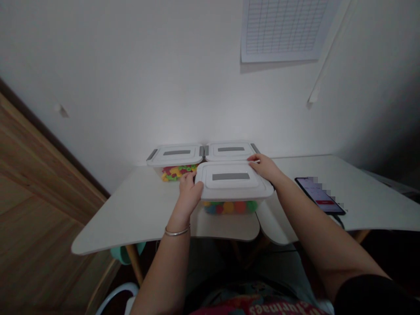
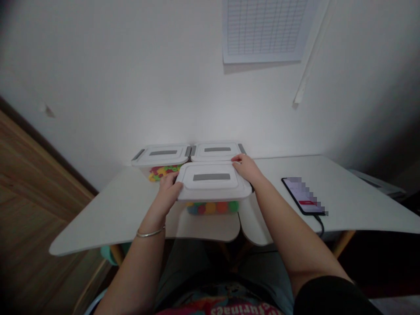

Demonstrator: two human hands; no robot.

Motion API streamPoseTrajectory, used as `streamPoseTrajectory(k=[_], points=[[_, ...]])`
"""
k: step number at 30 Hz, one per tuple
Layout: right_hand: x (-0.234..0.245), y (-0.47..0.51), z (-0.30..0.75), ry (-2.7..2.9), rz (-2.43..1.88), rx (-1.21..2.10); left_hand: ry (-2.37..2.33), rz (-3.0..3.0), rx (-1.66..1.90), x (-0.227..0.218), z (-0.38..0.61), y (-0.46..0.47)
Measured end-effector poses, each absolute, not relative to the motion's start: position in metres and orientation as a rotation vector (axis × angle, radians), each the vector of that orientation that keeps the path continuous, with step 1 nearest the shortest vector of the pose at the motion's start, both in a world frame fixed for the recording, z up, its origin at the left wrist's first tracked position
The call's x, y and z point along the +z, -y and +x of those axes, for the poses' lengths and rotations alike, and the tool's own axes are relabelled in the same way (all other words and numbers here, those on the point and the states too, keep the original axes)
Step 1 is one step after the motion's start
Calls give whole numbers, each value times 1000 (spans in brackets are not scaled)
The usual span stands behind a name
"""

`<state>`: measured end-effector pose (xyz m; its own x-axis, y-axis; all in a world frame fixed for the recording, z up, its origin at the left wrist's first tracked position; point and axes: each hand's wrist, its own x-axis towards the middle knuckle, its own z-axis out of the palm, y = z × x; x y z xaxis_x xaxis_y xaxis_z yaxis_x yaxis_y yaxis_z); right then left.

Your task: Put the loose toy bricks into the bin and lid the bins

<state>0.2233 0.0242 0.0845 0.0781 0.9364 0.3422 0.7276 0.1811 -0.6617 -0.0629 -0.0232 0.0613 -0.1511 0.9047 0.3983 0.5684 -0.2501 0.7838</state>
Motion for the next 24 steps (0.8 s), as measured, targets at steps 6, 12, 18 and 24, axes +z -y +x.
streamPoseTrajectory(k=[6,12,18,24], points=[[84,-11,238,1644,-1571,476,-1501,1253,1333,64,-60,28],[56,29,244,1127,-1351,976,-1129,788,1350,66,-54,33],[58,54,221,1086,-1187,1282,-1005,725,1273,68,-49,31],[63,45,223,1045,-1176,1230,-1027,869,1311,72,-51,28]])
